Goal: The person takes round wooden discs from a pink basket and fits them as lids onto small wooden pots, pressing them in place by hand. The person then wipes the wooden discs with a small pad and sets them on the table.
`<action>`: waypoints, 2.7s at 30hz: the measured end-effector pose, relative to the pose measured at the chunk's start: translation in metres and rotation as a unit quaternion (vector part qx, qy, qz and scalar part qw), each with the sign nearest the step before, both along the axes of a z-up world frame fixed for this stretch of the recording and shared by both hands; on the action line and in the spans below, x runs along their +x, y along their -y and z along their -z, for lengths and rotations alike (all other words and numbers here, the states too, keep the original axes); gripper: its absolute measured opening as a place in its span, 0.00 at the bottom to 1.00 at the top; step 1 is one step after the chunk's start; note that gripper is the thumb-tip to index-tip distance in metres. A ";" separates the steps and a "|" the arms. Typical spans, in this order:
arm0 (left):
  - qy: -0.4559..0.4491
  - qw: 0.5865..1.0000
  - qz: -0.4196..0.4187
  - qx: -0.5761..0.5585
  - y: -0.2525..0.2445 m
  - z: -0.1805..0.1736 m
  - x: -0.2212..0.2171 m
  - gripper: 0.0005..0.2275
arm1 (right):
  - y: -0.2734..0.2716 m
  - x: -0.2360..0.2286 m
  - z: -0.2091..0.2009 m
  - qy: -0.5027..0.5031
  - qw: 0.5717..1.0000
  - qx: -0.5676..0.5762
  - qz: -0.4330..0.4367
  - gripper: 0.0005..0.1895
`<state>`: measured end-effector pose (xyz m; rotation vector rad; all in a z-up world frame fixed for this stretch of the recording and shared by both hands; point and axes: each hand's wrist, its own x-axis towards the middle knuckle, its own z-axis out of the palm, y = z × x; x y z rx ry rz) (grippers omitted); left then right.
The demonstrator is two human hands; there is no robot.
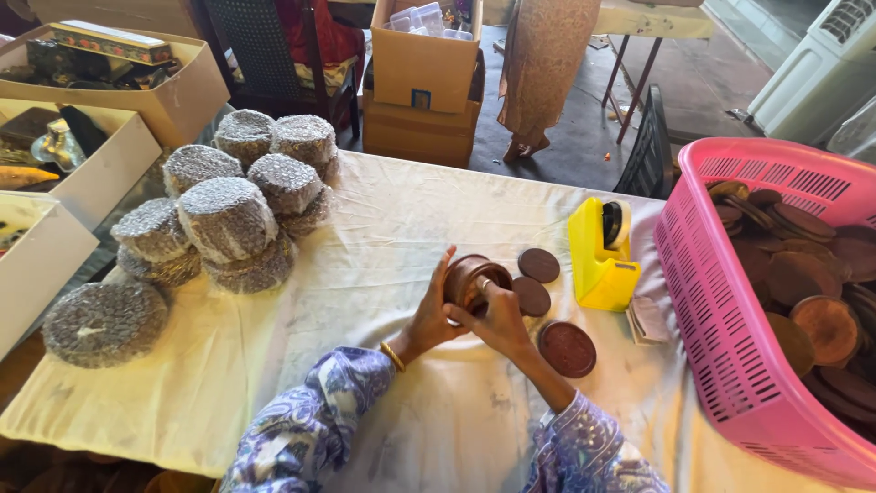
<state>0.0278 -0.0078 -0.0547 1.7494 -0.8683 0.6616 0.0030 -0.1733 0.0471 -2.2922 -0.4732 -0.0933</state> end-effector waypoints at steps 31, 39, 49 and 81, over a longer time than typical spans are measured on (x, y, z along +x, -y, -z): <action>-0.101 0.978 -0.151 -0.098 -0.008 -0.092 -0.072 0.55 | 0.072 0.041 0.105 0.235 0.783 0.572 0.070 0.40; -0.135 0.972 -0.157 -0.110 -0.005 -0.078 -0.069 0.56 | 0.096 0.061 0.133 0.162 0.807 0.568 -0.004 0.46; -0.151 0.975 -0.144 -0.078 -0.018 -0.090 -0.052 0.57 | 0.089 0.053 0.087 0.150 0.742 0.653 0.031 0.45; -0.556 0.790 -0.013 -0.256 -0.041 0.008 -0.015 0.21 | 0.081 0.013 0.086 0.024 0.964 0.254 -0.082 0.24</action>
